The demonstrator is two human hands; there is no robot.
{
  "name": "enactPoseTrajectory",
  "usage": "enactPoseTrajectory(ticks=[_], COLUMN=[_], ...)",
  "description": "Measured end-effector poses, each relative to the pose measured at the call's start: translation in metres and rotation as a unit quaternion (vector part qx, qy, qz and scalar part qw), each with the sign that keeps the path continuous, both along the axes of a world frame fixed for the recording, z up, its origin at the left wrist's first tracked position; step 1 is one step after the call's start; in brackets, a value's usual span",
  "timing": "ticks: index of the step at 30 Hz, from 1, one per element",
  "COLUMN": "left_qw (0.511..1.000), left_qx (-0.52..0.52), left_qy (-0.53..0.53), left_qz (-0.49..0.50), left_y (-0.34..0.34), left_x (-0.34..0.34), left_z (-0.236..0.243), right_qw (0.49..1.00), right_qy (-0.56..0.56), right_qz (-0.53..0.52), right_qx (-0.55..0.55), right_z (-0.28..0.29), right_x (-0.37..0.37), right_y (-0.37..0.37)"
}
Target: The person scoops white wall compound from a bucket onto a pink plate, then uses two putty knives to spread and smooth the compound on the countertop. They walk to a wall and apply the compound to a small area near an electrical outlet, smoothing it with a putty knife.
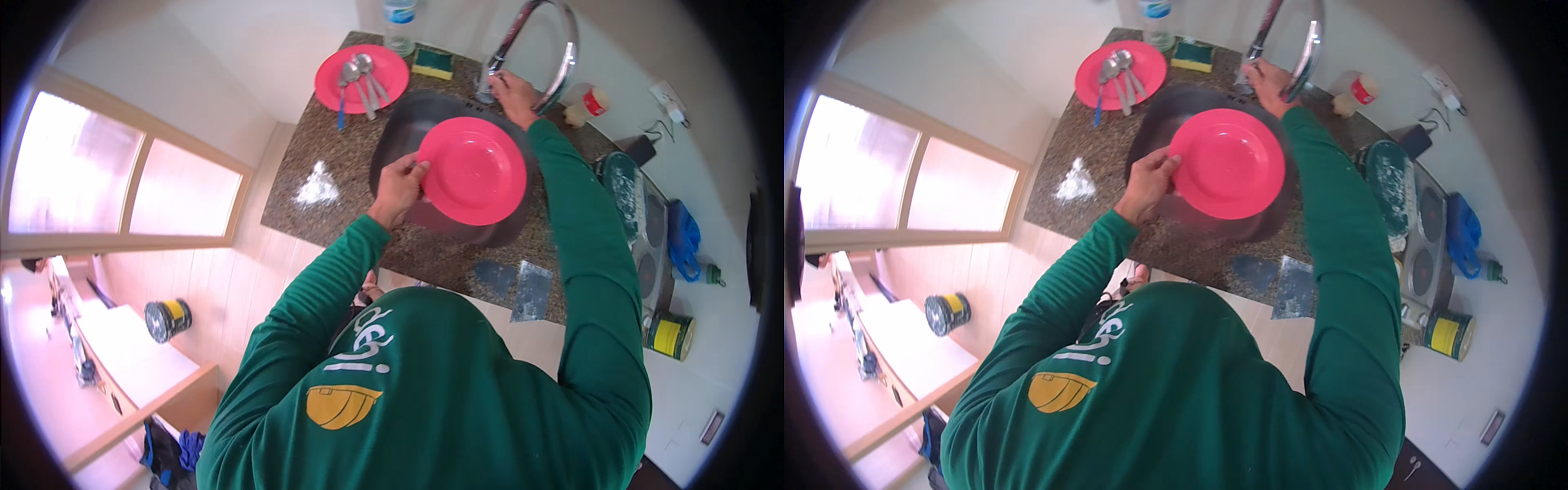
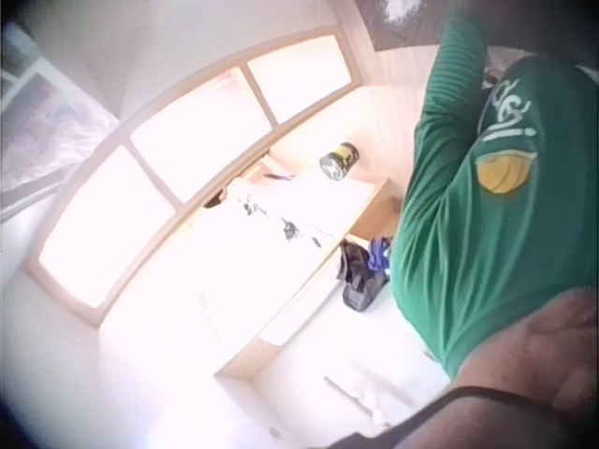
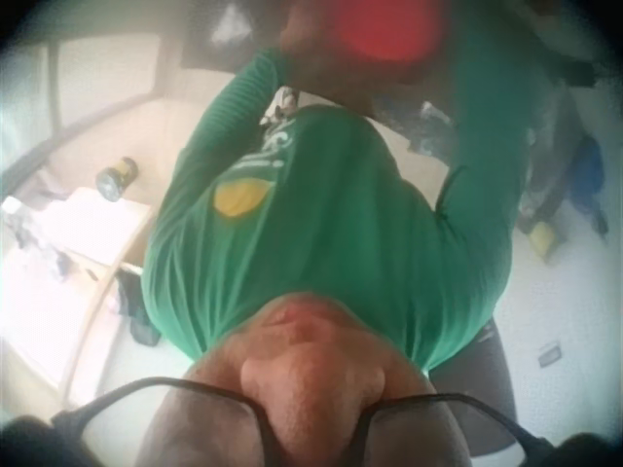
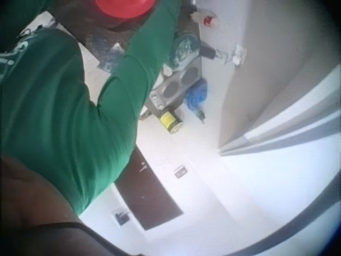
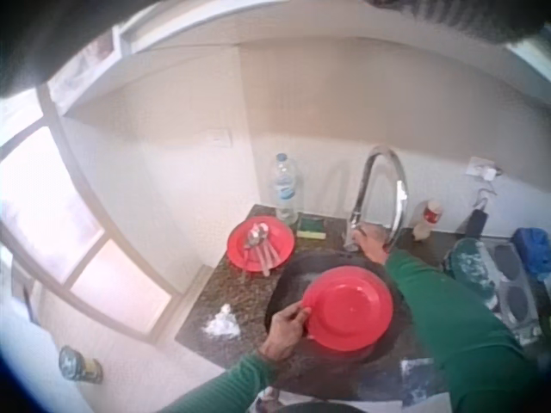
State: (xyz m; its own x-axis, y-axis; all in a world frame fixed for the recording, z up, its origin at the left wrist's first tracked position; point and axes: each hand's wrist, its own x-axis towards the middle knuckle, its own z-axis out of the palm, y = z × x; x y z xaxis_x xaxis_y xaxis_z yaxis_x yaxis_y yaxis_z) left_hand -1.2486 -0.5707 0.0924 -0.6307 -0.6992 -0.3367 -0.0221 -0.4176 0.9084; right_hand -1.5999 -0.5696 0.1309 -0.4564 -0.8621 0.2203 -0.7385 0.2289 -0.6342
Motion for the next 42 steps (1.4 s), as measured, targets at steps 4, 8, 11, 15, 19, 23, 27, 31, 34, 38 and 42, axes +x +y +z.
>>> enactPoseTrajectory(ticks=[4,8,11,15,19,23,27,31,34,38,42], left_qw=[1.000,1.000,0.999,0.999,0.999,0.999,0.998,0.999,0.999,0.996,0.991], left_qx=[0.012,0.019,0.034,0.030,0.038,0.038,0.039,0.024,0.022,0.042,0.035], left_qy=[0.013,0.012,0.027,0.032,0.018,0.023,0.037,0.025,0.011,0.015,0.010], left_qz=[-0.013,0.008,0.010,-0.013,-0.015,-0.023,-0.027,-0.032,-0.033,-0.071,-0.126], left_y=[0.003,0.005,0.004,0.000,0.000,-0.001,-0.004,-0.007,-0.011,-0.024,-0.046], left_x=[0.003,0.000,-0.002,-0.001,-0.001,-0.002,-0.003,-0.003,0.001,0.006,0.000], left_z=[0.000,-0.001,-0.001,0.003,0.002,-0.002,-0.003,-0.002,-0.002,-0.006,-0.005], right_qw=[1.000,1.000,0.998,0.996,0.999,0.998,0.997,0.996,0.997,0.999,0.966], right_qy=[0.006,0.023,0.058,0.069,0.029,0.050,0.040,0.066,0.042,-0.045,-0.144], right_qz=[-0.004,0.001,0.008,0.023,0.019,0.035,0.056,0.057,0.053,-0.010,0.020], right_qx=[0.019,0.012,-0.016,-0.055,-0.031,-0.034,-0.037,-0.036,-0.035,0.023,0.214], right_z=[0.001,-0.001,-0.006,-0.013,-0.011,-0.005,-0.005,-0.006,0.001,0.030,0.078], right_x=[0.000,0.002,-0.001,-0.004,-0.004,-0.002,-0.006,-0.009,-0.002,0.010,-0.003], right_y=[0.000,0.002,0.002,-0.001,-0.001,0.004,0.002,0.003,0.024,0.084,0.094])
